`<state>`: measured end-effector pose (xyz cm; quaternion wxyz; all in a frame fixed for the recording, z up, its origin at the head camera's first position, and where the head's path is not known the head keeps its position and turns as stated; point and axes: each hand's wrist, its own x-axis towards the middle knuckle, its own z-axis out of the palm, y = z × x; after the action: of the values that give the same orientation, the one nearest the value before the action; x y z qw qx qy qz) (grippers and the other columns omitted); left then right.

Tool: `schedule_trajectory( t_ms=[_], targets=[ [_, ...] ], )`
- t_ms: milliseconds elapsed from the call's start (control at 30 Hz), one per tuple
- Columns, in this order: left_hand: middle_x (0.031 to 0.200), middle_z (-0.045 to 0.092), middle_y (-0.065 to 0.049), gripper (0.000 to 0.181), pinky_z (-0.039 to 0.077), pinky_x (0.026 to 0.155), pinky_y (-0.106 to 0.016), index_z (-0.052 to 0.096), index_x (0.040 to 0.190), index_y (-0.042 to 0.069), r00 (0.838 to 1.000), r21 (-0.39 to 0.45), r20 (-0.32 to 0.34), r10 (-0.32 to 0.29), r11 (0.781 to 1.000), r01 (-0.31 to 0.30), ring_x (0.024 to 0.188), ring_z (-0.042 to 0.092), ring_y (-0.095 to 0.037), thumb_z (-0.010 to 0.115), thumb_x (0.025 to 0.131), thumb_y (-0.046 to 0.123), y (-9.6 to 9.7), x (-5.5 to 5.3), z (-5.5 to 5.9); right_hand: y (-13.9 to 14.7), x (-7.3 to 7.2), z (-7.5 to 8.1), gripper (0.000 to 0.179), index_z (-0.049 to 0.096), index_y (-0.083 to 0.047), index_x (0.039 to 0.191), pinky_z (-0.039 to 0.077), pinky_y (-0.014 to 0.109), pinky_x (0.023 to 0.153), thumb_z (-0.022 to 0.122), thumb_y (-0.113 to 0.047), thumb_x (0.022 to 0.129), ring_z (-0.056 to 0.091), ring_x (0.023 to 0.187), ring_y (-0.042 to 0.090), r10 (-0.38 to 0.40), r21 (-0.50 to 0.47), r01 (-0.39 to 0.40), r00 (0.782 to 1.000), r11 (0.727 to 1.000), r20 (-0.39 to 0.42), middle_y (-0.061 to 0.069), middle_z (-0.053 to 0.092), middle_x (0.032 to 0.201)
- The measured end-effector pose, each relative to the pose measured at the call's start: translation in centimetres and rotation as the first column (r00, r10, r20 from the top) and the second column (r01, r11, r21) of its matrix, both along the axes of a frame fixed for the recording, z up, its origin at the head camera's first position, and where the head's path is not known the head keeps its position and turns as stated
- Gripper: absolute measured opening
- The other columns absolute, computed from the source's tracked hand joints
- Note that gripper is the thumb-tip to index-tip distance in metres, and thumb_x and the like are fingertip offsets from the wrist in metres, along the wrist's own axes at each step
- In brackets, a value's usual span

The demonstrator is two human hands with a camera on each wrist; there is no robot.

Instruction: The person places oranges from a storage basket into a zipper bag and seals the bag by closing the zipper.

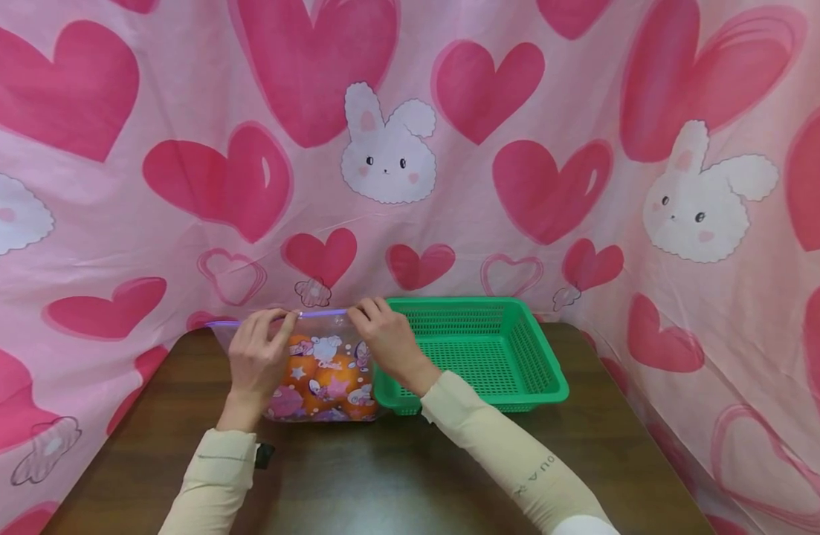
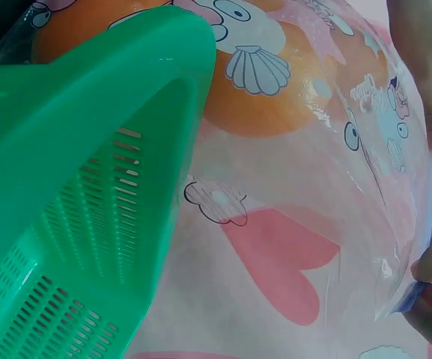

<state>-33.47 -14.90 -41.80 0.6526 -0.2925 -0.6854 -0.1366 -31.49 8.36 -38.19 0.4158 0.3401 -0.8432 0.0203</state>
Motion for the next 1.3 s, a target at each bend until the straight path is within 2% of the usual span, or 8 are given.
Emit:
schedule_trajectory(
  t_ms=[200, 333, 433, 600, 767, 1100, 1300],
  targets=[
    [0.094, 0.068, -0.022, 0.022, 0.056, 0.07, -0.055, 0.077, 0.105, 0.002, 1.0, 0.026, 0.008, 0.003, 1.0, -0.003, 0.082, 0.064, -0.044, 0.07, 0.086, -0.006, -0.6, 0.1, -0.1, 0.3, -0.1, -0.2, 0.024, 0.073, -0.009, 0.109, 0.061, 0.024, 0.074, 0.082, -0.015, 0.087, 0.066, 0.097, 0.018, -0.004, -0.031, 0.004, 1.0, 1.0, 0.004, 0.004, 0.068, 0.101],
    [0.097, 0.069, -0.023, 0.025, 0.057, 0.073, -0.056, 0.077, 0.108, 0.002, 1.0, 0.026, 0.012, -0.013, 1.0, 0.013, 0.084, 0.065, -0.044, 0.071, 0.086, -0.007, -0.7, 0.1, -0.3, 0.1, -0.1, -0.3, 0.02, 0.074, -0.009, 0.104, 0.061, 0.024, 0.073, 0.082, -0.017, 0.087, 0.067, 0.093, 0.017, -0.011, -0.052, 0.009, 0.999, 0.999, -0.035, 0.004, 0.069, 0.097],
    [0.098, 0.069, -0.023, 0.025, 0.057, 0.074, -0.057, 0.077, 0.11, 0.002, 1.0, 0.029, 0.008, -0.021, 0.999, 0.021, 0.084, 0.065, -0.044, 0.071, 0.087, -0.006, -0.6, 0.1, -0.4, -0.4, -0.1, -0.2, 0.019, 0.074, -0.01, 0.102, 0.061, 0.025, 0.076, 0.081, -0.021, 0.088, 0.067, 0.094, 0.016, -0.023, -0.065, 0.02, 0.998, 0.998, -0.06, 0.003, 0.07, 0.097],
    [0.097, 0.07, -0.023, 0.022, 0.056, 0.073, -0.056, 0.077, 0.109, 0.002, 0.999, 0.023, -0.01, -0.03, 0.999, 0.03, 0.084, 0.064, -0.044, 0.068, 0.09, -0.004, -0.2, 0.2, -0.5, -1.6, 0.1, 0.0, 0.026, 0.075, -0.011, 0.109, 0.06, 0.024, 0.082, 0.081, -0.024, 0.088, 0.067, 0.097, 0.014, -0.008, -0.019, 0.006, 0.996, 1.0, -0.09, 0.002, 0.073, 0.105],
    [0.097, 0.069, -0.023, 0.02, 0.056, 0.072, -0.056, 0.077, 0.108, 0.002, 1.0, 0.014, -0.016, -0.022, 1.0, 0.022, 0.083, 0.064, -0.044, 0.066, 0.092, -0.002, 0.0, 0.3, -0.4, -2.6, -0.1, -0.1, 0.028, 0.076, -0.014, 0.112, 0.059, 0.022, 0.082, 0.082, -0.024, 0.087, 0.066, 0.095, 0.014, -0.001, 0.028, 0.005, 0.991, 1.0, -0.134, 0.001, 0.072, 0.106],
    [0.098, 0.068, -0.023, 0.022, 0.056, 0.074, -0.057, 0.076, 0.112, 0.005, 1.0, -0.016, 0.011, -0.003, 1.0, 0.003, 0.085, 0.063, -0.044, 0.066, 0.093, 0.001, -1.0, 0.6, -0.6, -2.6, 0.1, -0.1, 0.026, 0.075, -0.019, 0.114, 0.06, 0.021, 0.077, 0.08, -0.027, 0.09, 0.063, 0.094, 0.012, -0.046, 0.099, 0.056, 0.994, 0.994, -0.101, -0.001, 0.07, 0.106],
    [0.098, 0.068, -0.024, 0.022, 0.056, 0.074, -0.057, 0.076, 0.11, 0.003, 1.0, -0.016, 0.016, 0.002, 1.0, -0.002, 0.085, 0.064, -0.045, 0.067, 0.09, -0.001, -1.4, 0.9, -0.7, -2.6, 0.4, -0.3, 0.025, 0.075, -0.017, 0.112, 0.06, 0.022, 0.075, 0.08, -0.026, 0.089, 0.065, 0.094, 0.013, -0.034, 0.084, 0.041, 0.996, 0.996, -0.084, -0.001, 0.07, 0.104]
  ],
)
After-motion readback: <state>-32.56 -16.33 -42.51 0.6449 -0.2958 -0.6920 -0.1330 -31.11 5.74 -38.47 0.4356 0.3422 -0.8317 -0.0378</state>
